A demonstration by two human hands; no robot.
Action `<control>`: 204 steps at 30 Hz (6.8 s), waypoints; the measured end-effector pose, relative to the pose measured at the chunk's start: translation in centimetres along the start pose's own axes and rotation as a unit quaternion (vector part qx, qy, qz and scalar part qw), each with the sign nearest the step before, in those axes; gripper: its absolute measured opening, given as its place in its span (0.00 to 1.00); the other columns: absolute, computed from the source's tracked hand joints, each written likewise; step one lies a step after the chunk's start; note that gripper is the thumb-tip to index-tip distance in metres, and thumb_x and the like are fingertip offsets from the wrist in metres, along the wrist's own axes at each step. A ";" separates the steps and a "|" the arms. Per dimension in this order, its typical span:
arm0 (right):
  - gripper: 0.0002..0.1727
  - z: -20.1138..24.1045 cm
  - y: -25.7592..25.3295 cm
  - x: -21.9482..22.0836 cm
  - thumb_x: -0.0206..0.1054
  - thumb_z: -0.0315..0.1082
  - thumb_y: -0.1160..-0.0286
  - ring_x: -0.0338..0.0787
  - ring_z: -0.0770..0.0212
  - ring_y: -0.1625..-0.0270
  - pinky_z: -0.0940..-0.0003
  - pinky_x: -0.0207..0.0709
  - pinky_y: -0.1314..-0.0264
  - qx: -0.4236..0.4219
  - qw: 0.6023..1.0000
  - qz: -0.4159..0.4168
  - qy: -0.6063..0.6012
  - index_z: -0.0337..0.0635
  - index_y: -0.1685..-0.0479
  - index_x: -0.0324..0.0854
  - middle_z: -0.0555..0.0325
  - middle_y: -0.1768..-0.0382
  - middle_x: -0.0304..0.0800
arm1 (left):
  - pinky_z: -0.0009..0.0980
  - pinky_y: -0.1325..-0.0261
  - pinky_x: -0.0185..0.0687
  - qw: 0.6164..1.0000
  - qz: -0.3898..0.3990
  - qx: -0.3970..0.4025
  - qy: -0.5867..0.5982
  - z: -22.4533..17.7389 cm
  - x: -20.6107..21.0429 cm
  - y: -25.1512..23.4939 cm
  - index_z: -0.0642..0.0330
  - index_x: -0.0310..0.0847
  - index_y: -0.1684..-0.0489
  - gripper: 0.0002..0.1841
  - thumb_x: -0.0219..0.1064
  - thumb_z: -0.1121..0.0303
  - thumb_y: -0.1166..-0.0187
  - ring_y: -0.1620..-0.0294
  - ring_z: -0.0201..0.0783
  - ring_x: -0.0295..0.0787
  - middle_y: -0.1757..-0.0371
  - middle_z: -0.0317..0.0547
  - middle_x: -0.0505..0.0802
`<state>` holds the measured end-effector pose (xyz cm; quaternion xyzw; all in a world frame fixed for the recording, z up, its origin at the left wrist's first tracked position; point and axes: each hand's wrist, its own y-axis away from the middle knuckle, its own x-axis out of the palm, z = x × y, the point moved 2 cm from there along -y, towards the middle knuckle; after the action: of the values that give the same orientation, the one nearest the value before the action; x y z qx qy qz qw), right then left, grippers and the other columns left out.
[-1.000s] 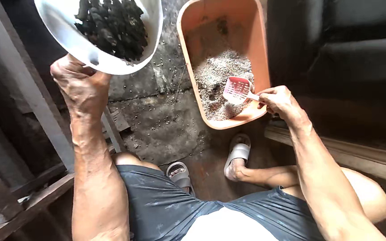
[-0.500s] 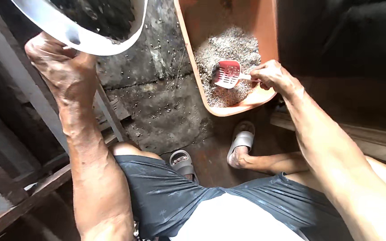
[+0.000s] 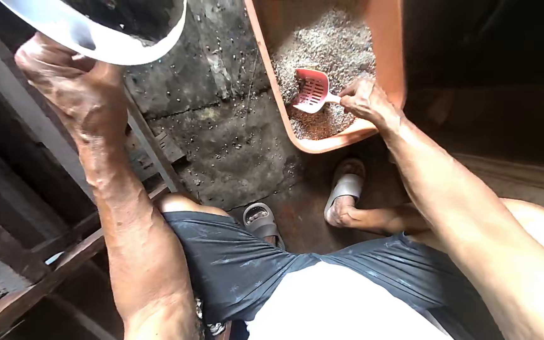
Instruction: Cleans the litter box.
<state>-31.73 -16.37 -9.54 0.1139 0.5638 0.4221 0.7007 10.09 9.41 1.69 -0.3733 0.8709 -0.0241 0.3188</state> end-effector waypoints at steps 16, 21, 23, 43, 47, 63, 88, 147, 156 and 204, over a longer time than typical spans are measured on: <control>0.20 5.4 5.8 2.0 0.56 0.45 0.21 0.92 0.36 0.45 0.32 0.77 0.49 0.093 0.984 -0.100 0.113 0.43 0.55 0.92 0.40 0.53 0.95 | 0.15 0.69 0.76 0.997 0.027 -0.067 0.004 -1.7 1.1 -0.3 0.43 0.78 0.68 0.09 0.77 0.66 0.32 0.72 0.11 0.80 0.72 0.15 0.85; 0.20 4.4 4.8 2.3 0.57 0.47 0.21 0.91 0.37 0.42 0.30 0.76 0.46 0.110 0.990 -0.070 0.049 0.50 0.49 0.93 0.43 0.48 0.95 | 0.15 0.67 0.77 0.997 0.038 -0.072 0.018 -2.4 1.4 -0.3 0.44 0.79 0.69 0.09 0.76 0.68 0.31 0.72 0.11 0.80 0.72 0.15 0.85; 0.20 3.4 4.6 2.7 0.57 0.47 0.22 0.91 0.38 0.41 0.30 0.76 0.45 0.105 0.992 -0.071 0.019 0.53 0.47 0.94 0.44 0.48 0.95 | 0.15 0.68 0.75 0.996 0.046 -0.077 -0.002 -2.6 1.5 -0.4 0.45 0.78 0.71 0.09 0.75 0.68 0.30 0.73 0.11 0.78 0.73 0.15 0.84; 0.19 -2.1 4.6 2.6 0.56 0.36 0.17 0.93 0.48 0.48 0.39 0.79 0.40 0.064 0.975 -0.120 -0.173 0.49 0.38 0.91 0.47 0.52 0.96 | 0.14 0.58 0.78 0.998 0.047 -0.050 0.016 -3.5 2.1 -0.7 0.47 0.80 0.68 0.06 0.73 0.67 0.30 0.66 0.08 0.81 0.70 0.15 0.86; 0.19 -2.9 5.5 2.6 0.56 0.35 0.16 0.92 0.53 0.54 0.45 0.81 0.44 0.073 0.965 -0.141 -0.209 0.49 0.37 0.91 0.50 0.54 0.96 | 0.16 0.53 0.81 0.997 0.046 -0.045 0.040 -3.4 2.8 -1.0 0.47 0.81 0.66 0.06 0.74 0.67 0.30 0.63 0.09 0.84 0.67 0.15 0.88; 0.19 -2.1 8.2 2.2 0.56 0.35 0.13 0.92 0.55 0.55 0.49 0.81 0.45 0.093 0.957 -0.163 -0.222 0.48 0.35 0.90 0.51 0.55 0.95 | 0.16 0.51 0.80 0.995 0.073 -0.026 0.059 -3.2 3.6 -1.0 0.53 0.84 0.64 0.05 0.75 0.67 0.28 0.61 0.10 0.84 0.65 0.20 0.90; 0.18 -0.8 11.0 2.0 0.56 0.36 0.11 0.91 0.47 0.57 0.39 0.80 0.50 0.088 0.958 -0.169 -0.215 0.50 0.33 0.88 0.48 0.56 0.95 | 0.23 0.49 0.81 0.992 0.121 -0.047 0.006 -2.8 4.0 0.0 0.65 0.88 0.61 0.10 0.74 0.66 0.29 0.61 0.17 0.85 0.63 0.39 0.93; 0.18 6.5 2.4 -1.0 0.54 0.36 0.13 0.85 0.31 0.35 0.34 0.73 0.34 -0.055 0.972 -0.141 0.179 0.45 0.40 0.89 0.33 0.38 0.86 | 0.18 0.56 0.77 0.992 0.075 -0.066 -0.071 -2.6 0.8 0.9 0.59 0.87 0.62 0.11 0.74 0.60 0.27 0.67 0.11 0.80 0.66 0.29 0.90; 0.19 8.4 3.1 -2.8 0.58 0.35 0.16 0.87 0.31 0.38 0.32 0.77 0.45 -0.043 0.978 -0.160 0.131 0.47 0.35 0.88 0.32 0.39 0.86 | 0.16 0.56 0.76 0.993 0.075 -0.068 -0.059 -2.6 1.4 0.4 0.57 0.87 0.63 0.09 0.75 0.61 0.27 0.66 0.09 0.79 0.66 0.26 0.89; 0.16 0.6 7.2 0.6 0.71 0.40 0.22 0.89 0.54 0.70 0.46 0.81 0.60 0.050 0.990 -0.008 -0.128 0.50 0.38 0.91 0.50 0.65 0.95 | 0.15 0.56 0.74 0.995 0.066 -0.046 -0.056 -2.6 0.7 0.1 0.56 0.87 0.64 0.11 0.75 0.58 0.29 0.65 0.08 0.79 0.66 0.26 0.89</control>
<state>-34.54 -11.25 -5.18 0.1976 0.4908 0.3694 0.7639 8.15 8.48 3.36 -0.3300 0.8747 0.0574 0.3503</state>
